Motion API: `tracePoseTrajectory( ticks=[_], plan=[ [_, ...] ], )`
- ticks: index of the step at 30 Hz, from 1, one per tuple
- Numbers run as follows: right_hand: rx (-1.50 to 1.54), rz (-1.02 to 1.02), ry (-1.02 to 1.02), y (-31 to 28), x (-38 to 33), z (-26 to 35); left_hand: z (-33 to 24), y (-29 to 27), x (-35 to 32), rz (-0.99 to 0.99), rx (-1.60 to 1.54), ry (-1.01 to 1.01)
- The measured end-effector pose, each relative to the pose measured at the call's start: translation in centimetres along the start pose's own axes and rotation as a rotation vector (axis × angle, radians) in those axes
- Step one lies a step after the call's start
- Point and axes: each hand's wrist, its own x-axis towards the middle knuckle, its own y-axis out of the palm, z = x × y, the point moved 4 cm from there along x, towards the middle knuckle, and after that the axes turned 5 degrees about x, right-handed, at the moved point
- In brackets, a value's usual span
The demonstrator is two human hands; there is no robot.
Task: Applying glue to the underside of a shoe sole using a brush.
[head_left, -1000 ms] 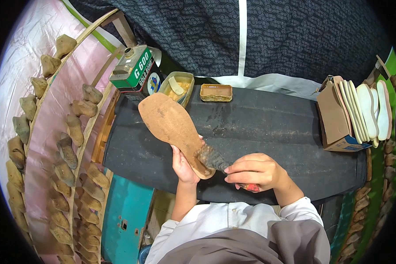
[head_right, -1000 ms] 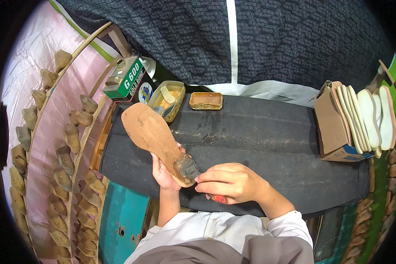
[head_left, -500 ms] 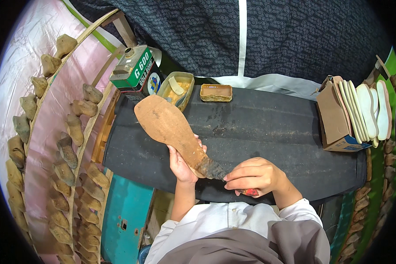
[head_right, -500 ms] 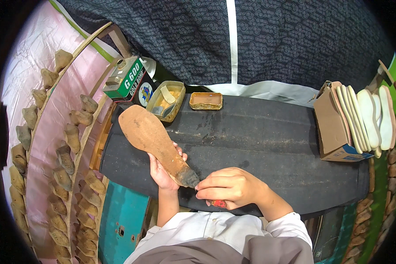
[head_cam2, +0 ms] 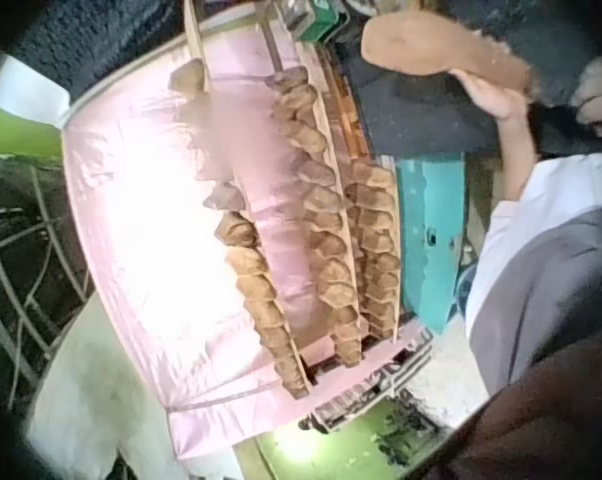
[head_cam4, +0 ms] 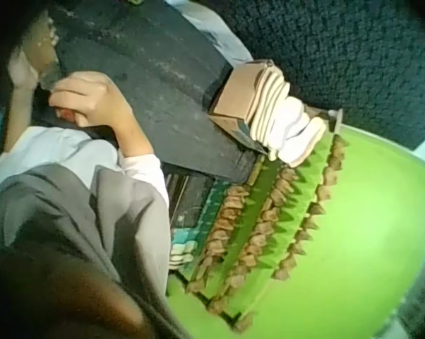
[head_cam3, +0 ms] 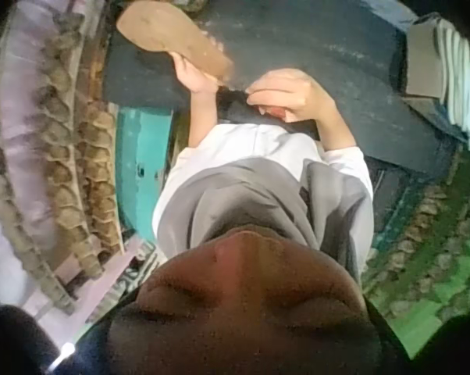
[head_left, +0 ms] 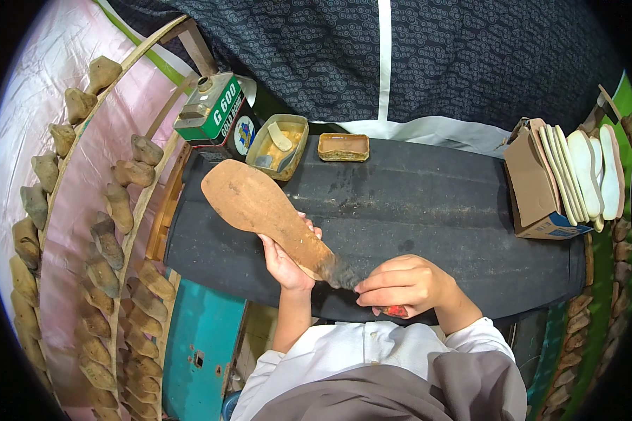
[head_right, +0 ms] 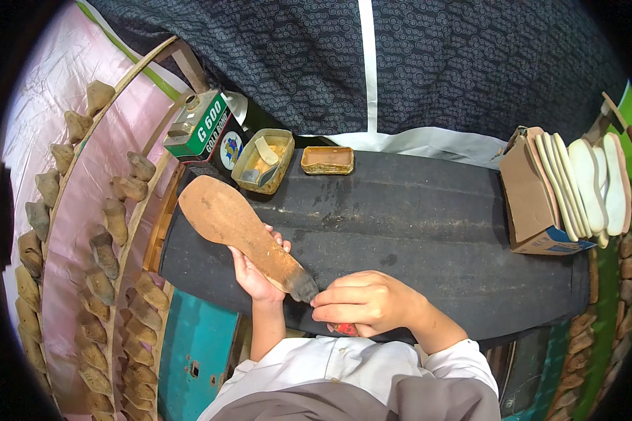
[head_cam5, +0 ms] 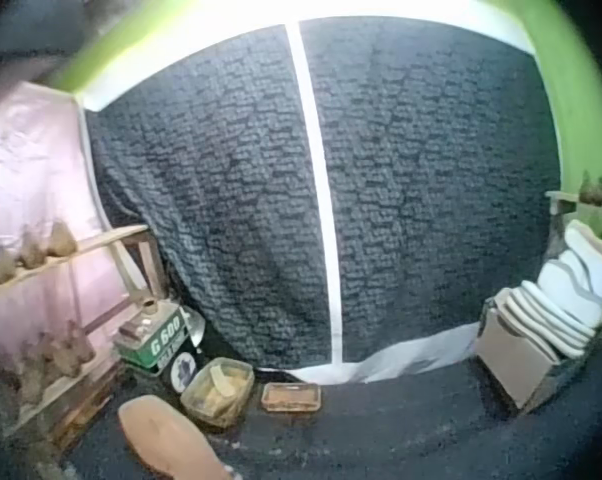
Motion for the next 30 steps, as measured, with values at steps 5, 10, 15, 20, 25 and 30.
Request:
tracePoseTrajectory(
  ticks=[5,10,15,20,25,30],
  plan=[
    [0.026,-0.012,0.038,-0.1,-0.1,-0.1,0.0,-0.3,-0.1,-0.042,0.0,0.028],
    [-0.059,-0.05,-0.015,0.3,0.2,0.0,0.0,-0.2,-0.1,-0.073,0.009,0.052],
    [0.026,0.027,-0.021,0.3,-0.1,-0.1,0.0,-0.8,0.1,-0.126,0.01,0.064],
    [-0.06,-0.063,0.012,-0.1,-0.1,-0.3,0.1,-0.7,0.2,-0.109,-0.009,0.086],
    [-0.003,-0.001,-0.018,0.6,-0.2,-0.1,0.0,-0.9,0.2,-0.149,0.057,0.138],
    [-0.023,-0.014,0.022,0.2,0.0,0.0,-0.1,-0.9,0.1,-0.212,0.04,0.164]
  ],
)
